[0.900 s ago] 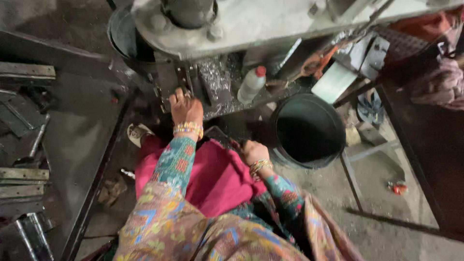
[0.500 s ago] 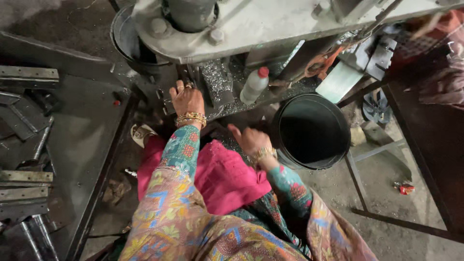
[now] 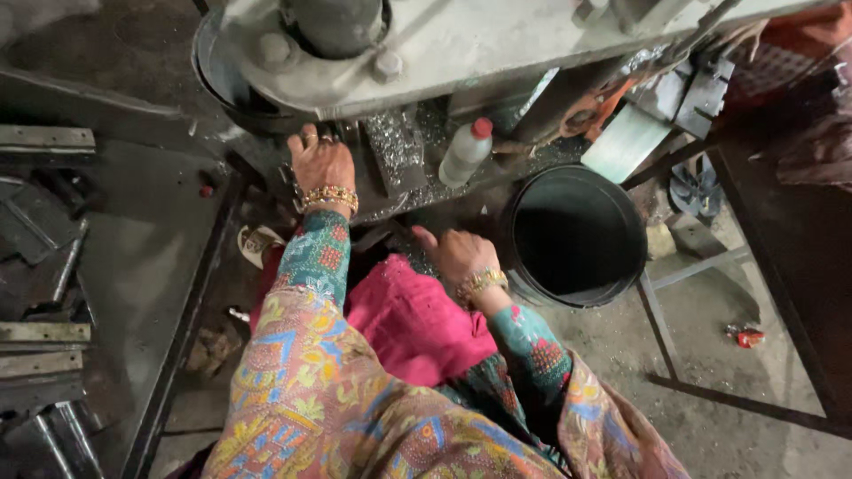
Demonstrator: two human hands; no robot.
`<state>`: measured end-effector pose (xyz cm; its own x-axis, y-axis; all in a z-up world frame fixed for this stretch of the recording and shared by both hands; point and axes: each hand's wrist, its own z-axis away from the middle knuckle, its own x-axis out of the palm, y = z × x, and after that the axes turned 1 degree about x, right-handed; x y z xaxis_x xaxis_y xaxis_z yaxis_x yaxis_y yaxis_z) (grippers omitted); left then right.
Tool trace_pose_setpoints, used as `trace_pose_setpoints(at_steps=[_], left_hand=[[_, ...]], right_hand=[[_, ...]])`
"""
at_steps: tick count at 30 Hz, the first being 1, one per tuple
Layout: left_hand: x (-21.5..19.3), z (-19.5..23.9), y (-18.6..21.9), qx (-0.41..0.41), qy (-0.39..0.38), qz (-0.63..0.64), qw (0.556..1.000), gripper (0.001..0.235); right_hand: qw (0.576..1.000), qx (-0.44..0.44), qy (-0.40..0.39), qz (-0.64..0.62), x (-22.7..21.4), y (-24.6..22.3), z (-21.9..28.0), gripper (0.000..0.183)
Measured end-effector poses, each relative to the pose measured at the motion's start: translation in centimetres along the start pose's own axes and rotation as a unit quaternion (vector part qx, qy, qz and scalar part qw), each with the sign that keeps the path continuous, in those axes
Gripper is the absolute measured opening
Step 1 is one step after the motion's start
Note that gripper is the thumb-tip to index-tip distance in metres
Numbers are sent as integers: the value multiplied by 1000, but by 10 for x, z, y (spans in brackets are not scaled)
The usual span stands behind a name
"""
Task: The person uses a press machine to shape or punch metal strips, then gathers the resulting metal pieces from a bin and places them onto the machine for further processing.
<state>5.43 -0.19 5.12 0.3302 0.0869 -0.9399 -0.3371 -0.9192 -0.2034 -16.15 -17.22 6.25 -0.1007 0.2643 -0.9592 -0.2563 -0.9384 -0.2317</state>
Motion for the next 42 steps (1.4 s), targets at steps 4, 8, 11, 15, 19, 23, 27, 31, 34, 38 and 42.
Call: trace_pose_setpoints(at_steps=[4,8,11,15,19,23,27,31,34,38,42], left_hand=[[8,9,-2,2,-20,50,999,24],[11,11,1,0,37,48,998,26],[20,8,4,-9,23,32,999,27],[44,-2,13,-31,27,47,998,28],[41,4,17,-46,-24,44,998,36],[14,13,1,-47,82,199,975,41],[-5,74,-71,-98,35,244,964,36],[23,127,-206,-269,72,-35,960,33],[62,156,-299,-379,-48,-226,896,50],[72,185,-316,-289,-121,-166,935,25],[-4,171,-286,-304,-49,-8,951,18]], right_hand=[[999,38,-5,-21,42,17,17,60],[999,38,6,8,31,8,15,68],[999,35,-12,13,8,-1,1,73],[994,82,-73,-28,48,30,-3,70],[999,20,-27,-14,113,67,-4,61],[997,41,-30,-62,70,57,1,57],[977,-66,192,-69,-6,12,12,37],[966,-64,243,-61,-49,-16,5,30],[952,-108,281,-62,-69,-31,-3,26],[969,-81,234,11,-76,-39,-3,28],[964,-108,242,2,-81,-48,0,26]])
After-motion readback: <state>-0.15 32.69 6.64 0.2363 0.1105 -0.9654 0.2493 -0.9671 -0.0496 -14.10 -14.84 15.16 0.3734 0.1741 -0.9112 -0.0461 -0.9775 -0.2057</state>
